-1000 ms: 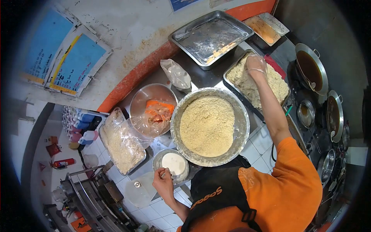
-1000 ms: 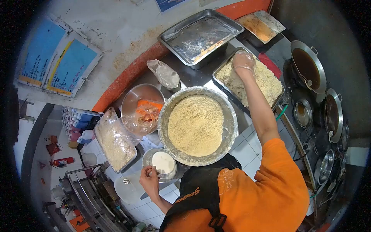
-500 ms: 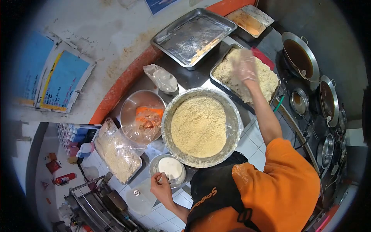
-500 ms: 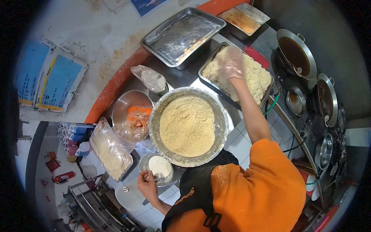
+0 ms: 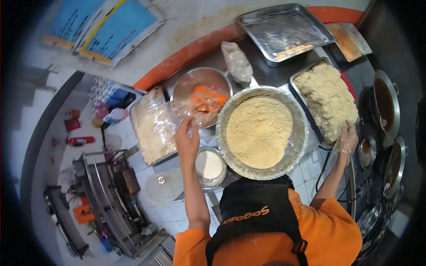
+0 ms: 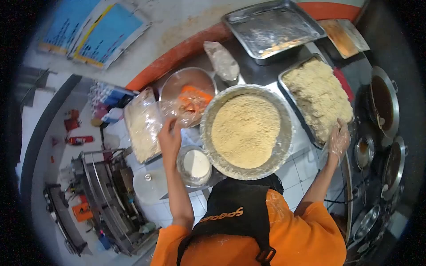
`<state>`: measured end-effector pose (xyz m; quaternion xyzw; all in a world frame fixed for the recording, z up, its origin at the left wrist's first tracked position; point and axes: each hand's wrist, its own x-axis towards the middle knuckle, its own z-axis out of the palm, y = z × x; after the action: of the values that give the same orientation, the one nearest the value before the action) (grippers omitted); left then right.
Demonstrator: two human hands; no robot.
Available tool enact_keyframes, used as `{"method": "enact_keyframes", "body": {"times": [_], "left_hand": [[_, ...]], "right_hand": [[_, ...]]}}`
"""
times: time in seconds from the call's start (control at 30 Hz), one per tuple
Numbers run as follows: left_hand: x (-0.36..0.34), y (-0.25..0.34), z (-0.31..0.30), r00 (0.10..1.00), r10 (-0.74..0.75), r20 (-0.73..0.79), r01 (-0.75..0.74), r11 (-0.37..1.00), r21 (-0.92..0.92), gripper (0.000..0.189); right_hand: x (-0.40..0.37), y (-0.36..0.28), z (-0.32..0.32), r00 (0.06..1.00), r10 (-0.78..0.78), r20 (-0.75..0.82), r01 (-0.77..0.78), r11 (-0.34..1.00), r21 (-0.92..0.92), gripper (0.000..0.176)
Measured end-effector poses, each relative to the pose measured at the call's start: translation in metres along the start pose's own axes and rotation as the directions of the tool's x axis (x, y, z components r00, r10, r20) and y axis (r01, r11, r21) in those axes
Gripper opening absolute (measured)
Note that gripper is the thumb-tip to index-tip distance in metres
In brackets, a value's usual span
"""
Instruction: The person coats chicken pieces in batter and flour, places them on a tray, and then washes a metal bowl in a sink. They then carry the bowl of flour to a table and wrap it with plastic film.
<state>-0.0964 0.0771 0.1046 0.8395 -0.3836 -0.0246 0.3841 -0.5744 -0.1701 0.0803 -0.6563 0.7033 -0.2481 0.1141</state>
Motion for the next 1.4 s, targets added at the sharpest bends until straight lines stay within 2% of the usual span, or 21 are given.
{"method": "enact_keyframes", "body": {"times": [0.07, 0.13, 0.17, 0.23, 0.3, 0.33, 0.4, 0.5, 0.6, 0.7, 0.73, 0.8, 0.87, 0.93, 0.97, 1.03, 1.07, 1.13, 1.17, 1.23, 1.4], "left_hand": [[0.048, -0.02, 0.022, 0.979, -0.023, 0.201, 0.013, 0.999, 0.051, 0.03], [0.08, -0.053, 0.054, 0.84, -0.184, 0.511, -0.059, 0.904, 0.423, 0.033], [0.081, -0.068, 0.065, 0.841, -0.171, 0.514, -0.073, 0.905, 0.42, 0.033], [0.083, -0.08, 0.09, 0.834, 0.215, 0.508, -0.338, 0.927, 0.161, 0.037], [0.081, -0.08, 0.103, 0.812, 0.222, 0.54, -0.312, 0.947, 0.078, 0.035], [0.077, -0.088, 0.109, 0.834, 0.237, 0.497, -0.279, 0.96, 0.01, 0.034], [0.078, -0.065, 0.1, 0.84, 0.068, 0.538, -0.223, 0.948, 0.228, 0.023], [0.073, -0.067, 0.099, 0.861, 0.302, 0.408, -0.404, 0.895, 0.191, 0.027], [0.076, -0.077, 0.1, 0.899, 0.136, 0.417, -0.263, 0.928, 0.263, 0.029], [0.075, -0.05, 0.085, 0.912, -0.025, 0.409, -0.116, 0.942, 0.315, 0.027], [0.076, -0.057, 0.084, 0.924, -0.006, 0.382, -0.106, 0.956, 0.272, 0.034], [0.074, -0.061, 0.077, 0.94, 0.031, 0.34, -0.102, 0.976, 0.194, 0.036], [0.073, -0.052, 0.066, 0.956, 0.057, 0.288, -0.093, 0.989, 0.112, 0.038], [0.074, -0.043, 0.058, 0.97, -0.032, 0.243, -0.009, 0.987, 0.163, 0.034], [0.073, -0.046, 0.056, 0.97, -0.034, 0.24, -0.005, 0.987, 0.158, 0.034], [0.072, -0.049, 0.047, 0.996, 0.069, 0.054, -0.07, 0.997, 0.018, 0.028], [0.071, -0.05, 0.044, 0.996, 0.07, 0.055, -0.071, 0.997, 0.019, 0.028], [0.066, -0.029, 0.031, 0.971, -0.234, 0.054, 0.238, 0.906, -0.35, 0.022], [0.062, -0.021, 0.026, 0.971, -0.234, 0.051, 0.237, 0.906, -0.35, 0.022], [0.053, -0.01, 0.017, 0.967, -0.247, 0.062, 0.229, 0.738, -0.634, 0.015], [0.027, 0.01, -0.001, 0.969, -0.19, 0.16, 0.247, 0.69, -0.681, 0.019]], "right_hand": [[-0.009, -0.015, 0.006, 1.0, -0.014, 0.013, 0.012, 0.99, 0.142, 0.03], [-0.011, -0.029, 0.009, 0.995, -0.099, -0.004, 0.098, 0.98, 0.172, 0.03], [-0.012, -0.037, 0.009, 0.985, -0.171, -0.034, 0.175, 0.967, 0.186, 0.029], [-0.017, -0.049, 0.007, 0.97, -0.234, -0.068, 0.243, 0.92, 0.308, 0.028], [-0.03, -0.086, -0.009, 0.99, -0.14, 0.0, 0.135, 0.958, 0.253, 0.024], [-0.036, -0.093, -0.009, 0.985, -0.174, 0.0, 0.165, 0.934, 0.316, 0.023], [-0.049, -0.103, -0.003, 0.966, -0.259, 0.022, 0.23, 0.891, 0.392, 0.02], [-0.066, -0.118, 0.007, 0.881, -0.465, 0.088, 0.379, 0.804, 0.459, 0.019], [-0.079, -0.123, 0.023, 0.799, -0.595, 0.091, 0.495, 0.736, 0.462, 0.017], [-0.077, -0.113, 0.018, 0.935, -0.335, 0.117, 0.251, 0.857, 0.451, 0.019], [-0.07, -0.099, 0.017, 0.974, -0.226, -0.033, 0.219, 0.882, 0.416, 0.022], [-0.052, -0.065, 0.017, 0.965, 0.231, -0.127, -0.157, 0.89, 0.428, 0.027], [-0.032, 0.01, 0.035, 0.88, 0.142, -0.453, -0.139, 0.989, 0.04, 0.031], [-0.021, 0.106, 0.07, 0.894, 0.315, -0.32, -0.379, 0.911, -0.161, 0.032], [-0.017, 0.133, 0.073, 0.894, 0.309, -0.323, -0.374, 0.913, -0.163, 0.032], [-0.014, 0.15, 0.07, 0.904, 0.41, 0.124, -0.417, 0.908, 0.038, 0.024], [-0.017, 0.156, 0.074, 0.903, 0.41, 0.124, -0.418, 0.908, 0.039, 0.024], [-0.024, 0.142, 0.069, 0.866, 0.492, 0.093, -0.501, 0.848, 0.175, 0.018], [-0.026, 0.138, 0.067, 0.866, 0.49, 0.094, -0.499, 0.848, 0.176, 0.018], [-0.033, 0.134, 0.066, 0.821, 0.542, 0.179, -0.569, 0.804, 0.173, 0.019], [-0.058, 0.115, 0.079, 0.821, 0.5, 0.275, -0.57, 0.699, 0.432, 0.006]]}}
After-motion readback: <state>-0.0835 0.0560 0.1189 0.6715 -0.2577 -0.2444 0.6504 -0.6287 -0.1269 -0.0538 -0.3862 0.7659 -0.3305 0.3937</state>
